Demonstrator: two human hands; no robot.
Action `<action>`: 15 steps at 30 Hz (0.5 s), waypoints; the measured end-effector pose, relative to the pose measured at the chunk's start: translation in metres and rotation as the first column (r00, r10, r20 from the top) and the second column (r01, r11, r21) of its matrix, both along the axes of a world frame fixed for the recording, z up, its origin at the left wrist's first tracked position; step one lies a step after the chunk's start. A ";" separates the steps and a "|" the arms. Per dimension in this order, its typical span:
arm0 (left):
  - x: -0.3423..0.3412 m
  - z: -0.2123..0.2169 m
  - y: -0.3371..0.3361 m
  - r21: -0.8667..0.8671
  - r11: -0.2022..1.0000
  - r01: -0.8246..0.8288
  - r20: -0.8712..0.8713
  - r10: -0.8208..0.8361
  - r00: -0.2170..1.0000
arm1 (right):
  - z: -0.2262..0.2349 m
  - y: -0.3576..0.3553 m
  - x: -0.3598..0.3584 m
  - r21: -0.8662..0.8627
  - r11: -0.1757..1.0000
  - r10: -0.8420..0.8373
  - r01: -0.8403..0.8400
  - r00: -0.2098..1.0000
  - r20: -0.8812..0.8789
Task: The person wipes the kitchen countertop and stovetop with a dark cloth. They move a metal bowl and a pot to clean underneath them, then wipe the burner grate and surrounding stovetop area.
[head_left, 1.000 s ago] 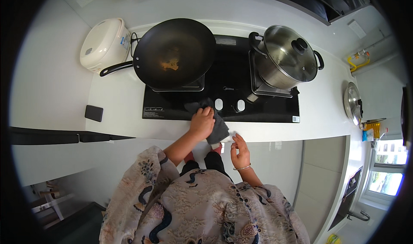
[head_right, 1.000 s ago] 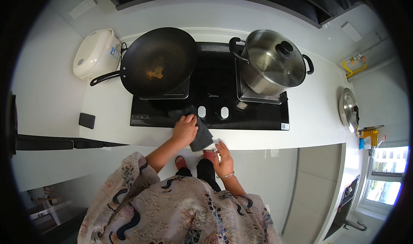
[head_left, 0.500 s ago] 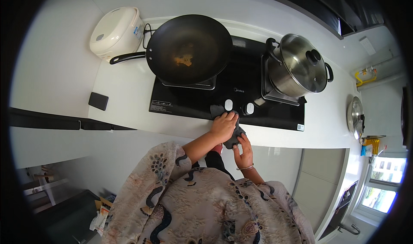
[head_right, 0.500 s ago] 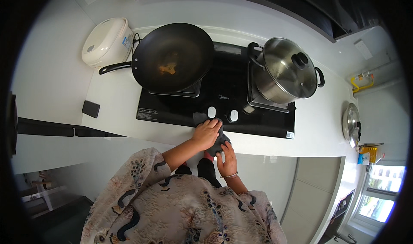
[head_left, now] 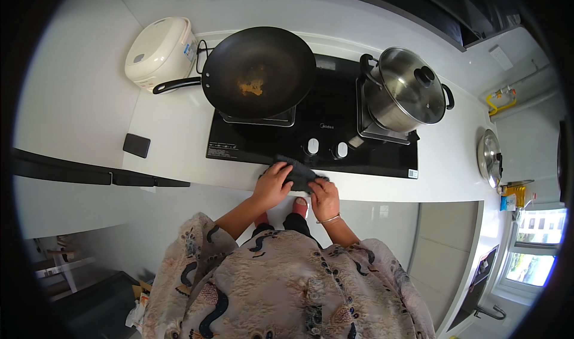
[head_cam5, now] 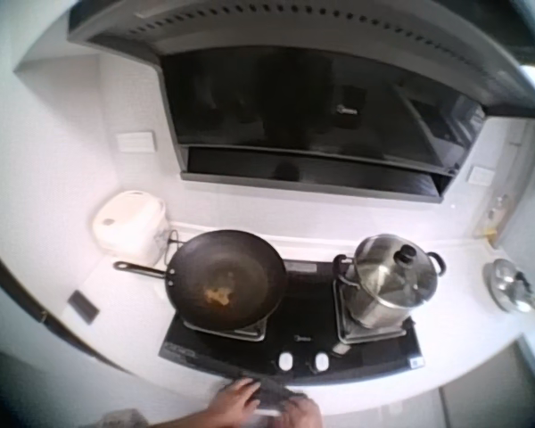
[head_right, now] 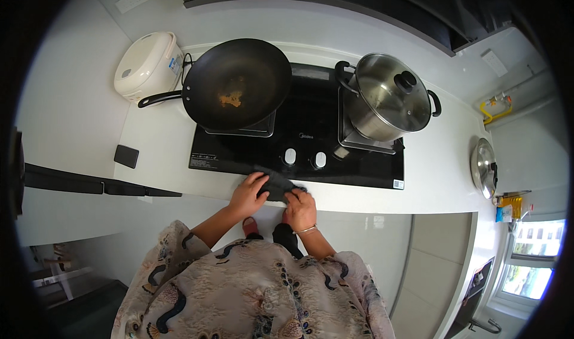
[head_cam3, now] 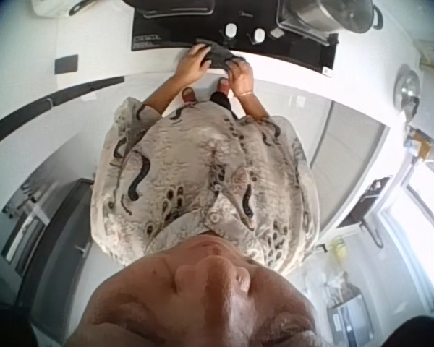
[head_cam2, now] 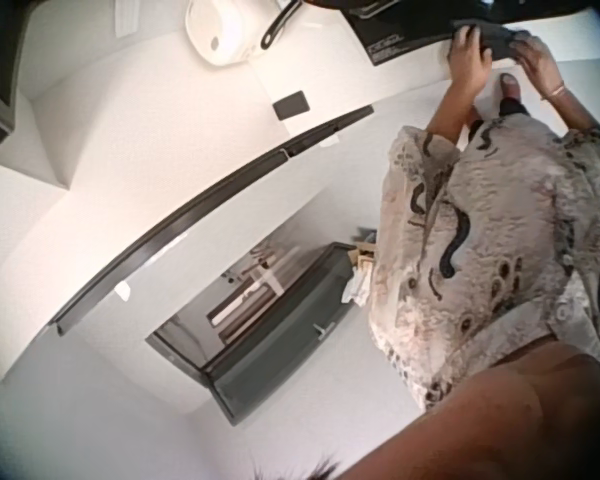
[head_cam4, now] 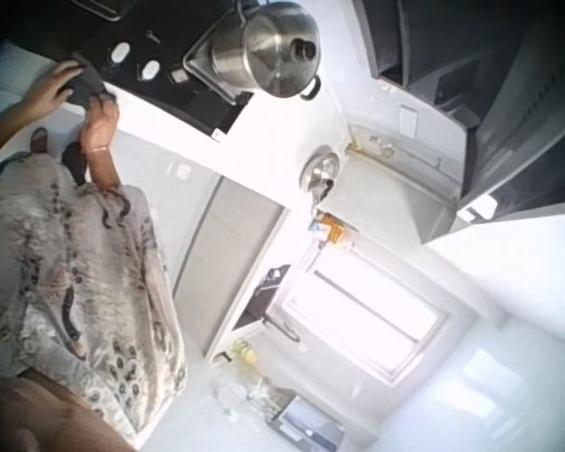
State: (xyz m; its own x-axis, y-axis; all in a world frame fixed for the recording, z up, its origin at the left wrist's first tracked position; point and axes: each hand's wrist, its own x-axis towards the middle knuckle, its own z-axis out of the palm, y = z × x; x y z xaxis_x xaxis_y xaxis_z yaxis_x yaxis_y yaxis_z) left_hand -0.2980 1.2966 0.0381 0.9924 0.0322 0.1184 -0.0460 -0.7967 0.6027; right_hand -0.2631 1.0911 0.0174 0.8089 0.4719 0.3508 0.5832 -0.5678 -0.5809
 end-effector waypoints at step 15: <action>0.019 -0.016 -0.046 0.257 0.951 0.171 0.028 -0.185 0.982 | -0.008 -0.011 0.040 -0.270 0.945 -0.145 0.183 0.977 0.155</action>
State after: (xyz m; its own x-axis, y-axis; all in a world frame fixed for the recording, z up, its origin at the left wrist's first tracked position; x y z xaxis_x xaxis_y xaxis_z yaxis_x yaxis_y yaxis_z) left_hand -0.2788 1.2507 0.0218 0.9717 -0.1819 0.1505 -0.2265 -0.8984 0.3764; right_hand -0.2228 1.0806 0.0096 0.8392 0.4316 0.3310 0.5284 -0.7911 -0.3082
